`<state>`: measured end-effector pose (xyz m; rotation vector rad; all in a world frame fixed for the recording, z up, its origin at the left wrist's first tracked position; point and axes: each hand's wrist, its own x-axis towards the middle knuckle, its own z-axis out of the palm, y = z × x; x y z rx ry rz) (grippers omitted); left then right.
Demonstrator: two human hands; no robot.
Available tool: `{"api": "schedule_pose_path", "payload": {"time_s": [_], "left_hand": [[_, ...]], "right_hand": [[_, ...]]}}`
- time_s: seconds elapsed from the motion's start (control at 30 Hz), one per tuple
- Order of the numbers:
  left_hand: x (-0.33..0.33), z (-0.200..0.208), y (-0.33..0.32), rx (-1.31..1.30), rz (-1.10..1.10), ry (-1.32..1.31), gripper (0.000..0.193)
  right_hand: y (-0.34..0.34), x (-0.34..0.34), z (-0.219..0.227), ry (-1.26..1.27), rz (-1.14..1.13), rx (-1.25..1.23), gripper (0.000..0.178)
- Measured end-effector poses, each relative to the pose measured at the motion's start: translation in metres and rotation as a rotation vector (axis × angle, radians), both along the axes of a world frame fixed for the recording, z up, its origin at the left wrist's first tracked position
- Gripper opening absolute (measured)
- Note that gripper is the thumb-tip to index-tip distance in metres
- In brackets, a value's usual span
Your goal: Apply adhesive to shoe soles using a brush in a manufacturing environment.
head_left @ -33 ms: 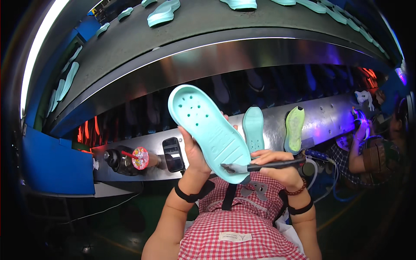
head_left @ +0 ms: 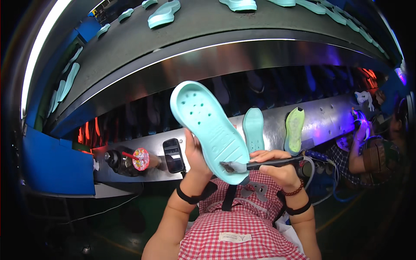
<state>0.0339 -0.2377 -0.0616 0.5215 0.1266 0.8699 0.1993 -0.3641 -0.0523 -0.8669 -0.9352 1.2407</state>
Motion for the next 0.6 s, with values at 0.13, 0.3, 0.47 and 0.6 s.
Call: {"api": "schedule_pose_path", "payload": {"time_s": [0.13, 0.3, 0.47, 0.6], "left_hand": [[0.005, 0.005, -0.035, -0.068, 0.015, -0.053, 0.072], [0.002, -0.006, -0.027, -0.121, -0.041, -0.061, 0.068], [0.000, -0.003, -0.019, -0.130, -0.053, -0.126, 0.066], [0.001, -0.001, -0.014, -0.133, -0.048, -0.073, 0.068]], "right_hand": [[0.005, -0.025, -0.001, 0.504, -0.067, -0.146, 0.019], [-0.003, -0.029, 0.011, -0.510, -0.117, 0.232, 0.019], [0.002, -0.031, 0.022, -0.573, -0.127, 0.246, 0.021], [0.004, -0.024, 0.020, -0.438, -0.113, 0.165, 0.020]]}}
